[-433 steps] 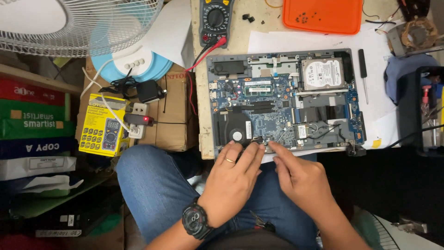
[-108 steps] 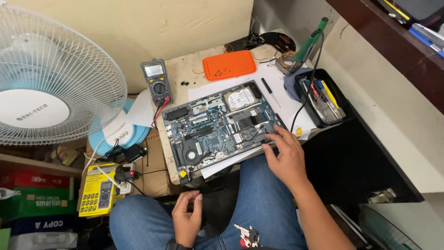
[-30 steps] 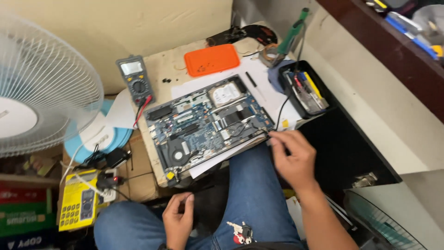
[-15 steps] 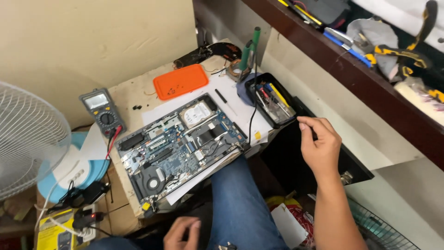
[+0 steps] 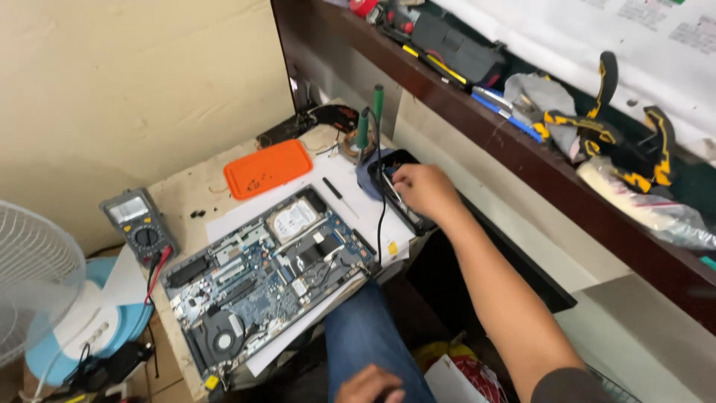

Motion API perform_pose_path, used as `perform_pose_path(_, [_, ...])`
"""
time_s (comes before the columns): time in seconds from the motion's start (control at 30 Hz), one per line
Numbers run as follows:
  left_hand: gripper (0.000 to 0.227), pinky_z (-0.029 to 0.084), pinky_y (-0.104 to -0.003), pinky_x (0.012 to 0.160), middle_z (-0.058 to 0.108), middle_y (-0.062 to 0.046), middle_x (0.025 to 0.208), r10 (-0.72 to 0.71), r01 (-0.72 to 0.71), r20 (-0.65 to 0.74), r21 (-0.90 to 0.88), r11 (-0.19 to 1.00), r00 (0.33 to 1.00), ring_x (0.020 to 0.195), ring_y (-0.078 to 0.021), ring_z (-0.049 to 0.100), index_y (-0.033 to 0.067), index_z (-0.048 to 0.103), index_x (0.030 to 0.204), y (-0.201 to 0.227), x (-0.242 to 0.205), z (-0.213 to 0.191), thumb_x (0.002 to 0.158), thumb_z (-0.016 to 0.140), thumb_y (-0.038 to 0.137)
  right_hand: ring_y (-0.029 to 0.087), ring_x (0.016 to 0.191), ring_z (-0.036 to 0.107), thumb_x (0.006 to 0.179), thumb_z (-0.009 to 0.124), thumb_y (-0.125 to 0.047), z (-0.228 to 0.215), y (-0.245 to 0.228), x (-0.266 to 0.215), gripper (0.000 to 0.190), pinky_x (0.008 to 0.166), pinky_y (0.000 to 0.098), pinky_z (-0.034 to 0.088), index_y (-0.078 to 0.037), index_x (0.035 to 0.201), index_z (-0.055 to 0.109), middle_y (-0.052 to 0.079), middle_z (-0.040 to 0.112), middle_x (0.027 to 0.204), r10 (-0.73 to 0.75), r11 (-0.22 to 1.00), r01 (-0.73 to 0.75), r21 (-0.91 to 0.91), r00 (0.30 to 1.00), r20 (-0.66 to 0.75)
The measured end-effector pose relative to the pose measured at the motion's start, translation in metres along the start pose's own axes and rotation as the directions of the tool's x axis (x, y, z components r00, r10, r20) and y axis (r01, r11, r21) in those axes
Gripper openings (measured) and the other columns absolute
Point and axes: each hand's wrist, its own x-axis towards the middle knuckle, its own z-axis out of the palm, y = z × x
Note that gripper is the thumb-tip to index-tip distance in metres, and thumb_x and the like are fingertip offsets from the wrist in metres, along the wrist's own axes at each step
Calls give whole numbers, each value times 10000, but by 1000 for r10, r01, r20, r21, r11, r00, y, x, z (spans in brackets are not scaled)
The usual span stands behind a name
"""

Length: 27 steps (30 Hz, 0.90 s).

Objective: The person sits on the floor and uses a multimeter to test various points on the motherboard of a disassembled laptop. They move the probes across different components and connectors, then place the multimeter down and reach for a screwdriver from a nearby tool kit.

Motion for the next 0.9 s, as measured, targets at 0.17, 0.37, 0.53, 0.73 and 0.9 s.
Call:
perform_pose_path(0.17, [451,599,-245,589,776,42,764,25,-10,-178,81,997,984,634,-80,757,197,904,846,-23,-16,25,1103,762,539,407,1098,787,1095,698,-337,36,-1,34,170,817,544,635,-219,1067,818,75,844,1111,132,933,-84,-349,984,116])
perform_pose_path(0.37, [307,596,-272,655,814,8,876,-102,101,-60,-25,995,993,713,-96,746,156,916,941,-13,-17,6,1077,805,408,467,1154,781,1050,611,-105,7,-36,26,228,924,553,652,-108,1145,818,180,831,1213,309,904,-211,-371,923,228])
perform_pose_path(0.53, [171,615,-264,689,821,8,958,-122,122,15,-26,992,992,764,-102,769,169,917,1010,-17,-23,3,1053,845,318,215,839,730,935,697,-217,16,10,40,280,758,394,544,-182,1140,885,28,820,927,230,971,-239,28,955,187])
perform_pose_path(0.73, [141,596,-256,664,812,24,926,-190,191,38,-35,981,981,747,-87,748,178,910,975,-26,-24,5,1048,862,289,179,905,721,924,793,-257,0,17,36,155,807,371,521,-197,1044,870,-13,815,972,266,945,-281,170,958,109])
perform_pose_path(0.9, [104,635,-245,772,834,42,996,-279,281,102,-5,960,955,852,-90,810,204,929,1040,-39,-25,7,1036,871,289,182,849,708,1017,762,-230,-8,19,26,80,785,368,560,-158,1045,782,19,781,945,198,923,-205,325,979,55])
